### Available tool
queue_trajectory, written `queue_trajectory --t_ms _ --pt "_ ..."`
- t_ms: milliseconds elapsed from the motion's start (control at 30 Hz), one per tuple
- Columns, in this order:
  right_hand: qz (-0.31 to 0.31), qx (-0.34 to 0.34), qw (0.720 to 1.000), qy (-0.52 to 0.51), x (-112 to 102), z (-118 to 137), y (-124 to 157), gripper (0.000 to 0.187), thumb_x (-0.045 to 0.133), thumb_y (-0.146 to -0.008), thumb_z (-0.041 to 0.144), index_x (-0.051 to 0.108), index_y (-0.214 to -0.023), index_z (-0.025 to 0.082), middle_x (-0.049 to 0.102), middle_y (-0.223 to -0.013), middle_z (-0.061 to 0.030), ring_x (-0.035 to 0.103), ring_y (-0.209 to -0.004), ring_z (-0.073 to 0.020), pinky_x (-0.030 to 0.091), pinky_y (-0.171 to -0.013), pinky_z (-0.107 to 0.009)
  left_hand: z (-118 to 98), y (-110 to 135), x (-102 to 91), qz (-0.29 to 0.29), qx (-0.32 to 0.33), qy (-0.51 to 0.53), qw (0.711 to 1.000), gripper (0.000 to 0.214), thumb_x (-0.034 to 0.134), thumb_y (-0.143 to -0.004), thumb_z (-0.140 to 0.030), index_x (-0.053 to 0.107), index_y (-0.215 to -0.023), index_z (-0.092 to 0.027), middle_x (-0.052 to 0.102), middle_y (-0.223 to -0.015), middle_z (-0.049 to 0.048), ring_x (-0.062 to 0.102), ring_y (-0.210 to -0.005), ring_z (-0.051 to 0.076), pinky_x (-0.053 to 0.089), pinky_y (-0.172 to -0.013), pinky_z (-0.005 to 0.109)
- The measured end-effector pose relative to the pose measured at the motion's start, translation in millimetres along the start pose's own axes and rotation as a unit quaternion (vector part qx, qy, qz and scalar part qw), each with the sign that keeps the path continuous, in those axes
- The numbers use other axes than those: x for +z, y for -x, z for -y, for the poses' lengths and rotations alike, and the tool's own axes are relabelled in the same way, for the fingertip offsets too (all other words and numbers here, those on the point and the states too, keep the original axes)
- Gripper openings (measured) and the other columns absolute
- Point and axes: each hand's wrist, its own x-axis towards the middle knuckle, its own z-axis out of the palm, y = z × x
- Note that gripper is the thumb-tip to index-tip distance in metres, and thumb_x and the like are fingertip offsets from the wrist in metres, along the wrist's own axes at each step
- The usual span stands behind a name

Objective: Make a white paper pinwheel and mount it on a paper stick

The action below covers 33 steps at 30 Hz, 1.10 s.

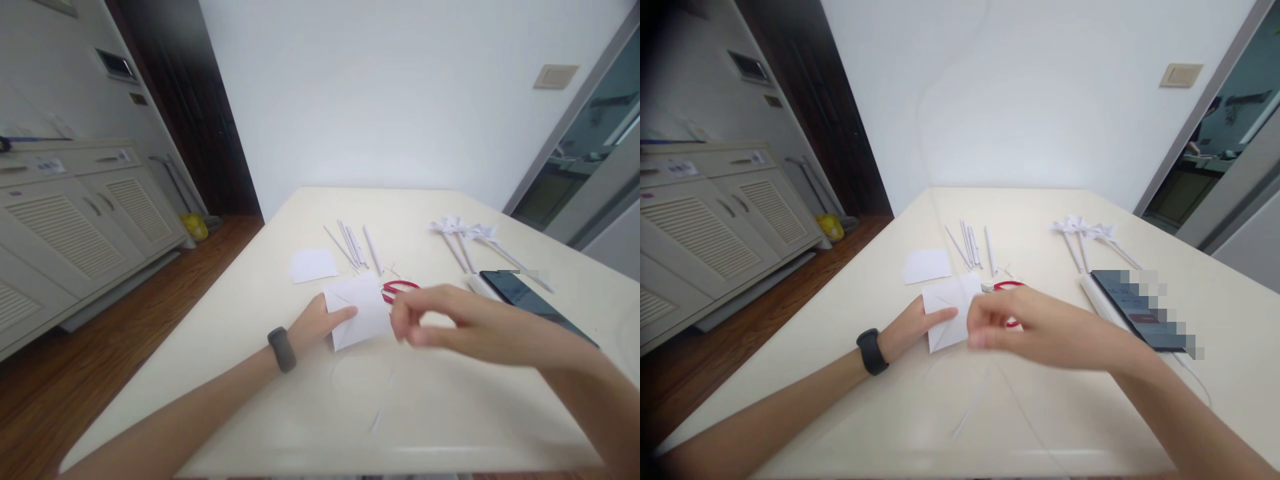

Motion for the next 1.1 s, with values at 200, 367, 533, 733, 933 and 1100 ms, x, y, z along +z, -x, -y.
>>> queue_trajectory --t_ms 200,367,533,733,933,1100 --pt "-0.062 0.115 0.991 -0.04 25.9 -31.1 -33.3 0.026 0.043 -0.086 0.043 0.049 -0.088 0.018 0.053 -0.07 0.0004 0.048 -0.058 -0.0112 0.038 -0.051 -0.024 1.7 -2.6 -1.2 0.004 0.016 0.007 1.0 0.045 0.06 -0.077 -0.03 0.053 -0.119 -0.014 0.057 -0.123 0.0092 0.055 -0.11 0.025 0.043 -0.094 0.037" --pt "-0.052 0.098 0.989 -0.098 47.0 -40.0 -31.2 0.02 0.049 -0.082 0.037 0.055 -0.085 0.018 0.059 -0.08 -0.003 0.054 -0.07 -0.0152 0.043 -0.059 -0.026 -1.3 -0.8 -0.6 -0.001 0.01 -0.002 1.0 0.043 0.061 -0.076 -0.028 0.055 -0.117 -0.014 0.059 -0.121 0.0087 0.056 -0.107 0.024 0.044 -0.093 0.036" --pt "-0.039 0.088 0.984 -0.153 53.3 -43.1 -28.0 0.019 0.049 -0.081 0.032 0.059 -0.091 0.018 0.063 -0.083 -0.0043 0.059 -0.076 -0.0182 0.046 -0.06 -0.027 -7.9 0.3 0.6 -0.026 0.003 -0.015 1.0 0.044 0.06 -0.077 -0.035 0.056 -0.114 -0.012 0.061 -0.118 0.0109 0.06 -0.101 0.026 0.048 -0.085 0.037" --pt "-0.06 0.074 0.98 -0.177 58.6 -44.5 -24.2 0.021 0.048 -0.082 0.03 0.059 -0.095 0.018 0.064 -0.09 -0.0063 0.06 -0.078 -0.0189 0.046 -0.057 -0.026 -10.4 0.8 1.6 -0.046 0.013 -0.028 0.998 0.045 0.063 -0.074 -0.037 0.058 -0.11 -0.012 0.062 -0.115 0.0116 0.06 -0.1 0.027 0.048 -0.084 0.037" --pt "-0.078 0.07 0.979 -0.174 62.1 -45.5 -22.2 0.02 0.048 -0.082 0.03 0.059 -0.093 0.018 0.064 -0.083 -0.005 0.061 -0.078 -0.0191 0.048 -0.06 -0.028 -9.0 0.0 0.9 -0.054 0.016 -0.035 0.998 0.043 0.063 -0.073 -0.038 0.06 -0.107 -0.012 0.063 -0.113 0.0118 0.061 -0.097 0.028 0.049 -0.083 0.038" --pt "-0.082 0.068 0.98 -0.17 63.7 -44.4 -22.8 0.02 0.048 -0.082 0.028 0.059 -0.095 0.018 0.064 -0.087 -0.0054 0.06 -0.077 -0.0182 0.048 -0.061 -0.028 -8.4 -0.7 -0.7 -0.051 0.018 -0.032 0.998 0.042 0.063 -0.073 -0.035 0.06 -0.107 -0.012 0.063 -0.113 0.012 0.06 -0.099 0.027 0.048 -0.084 0.038"
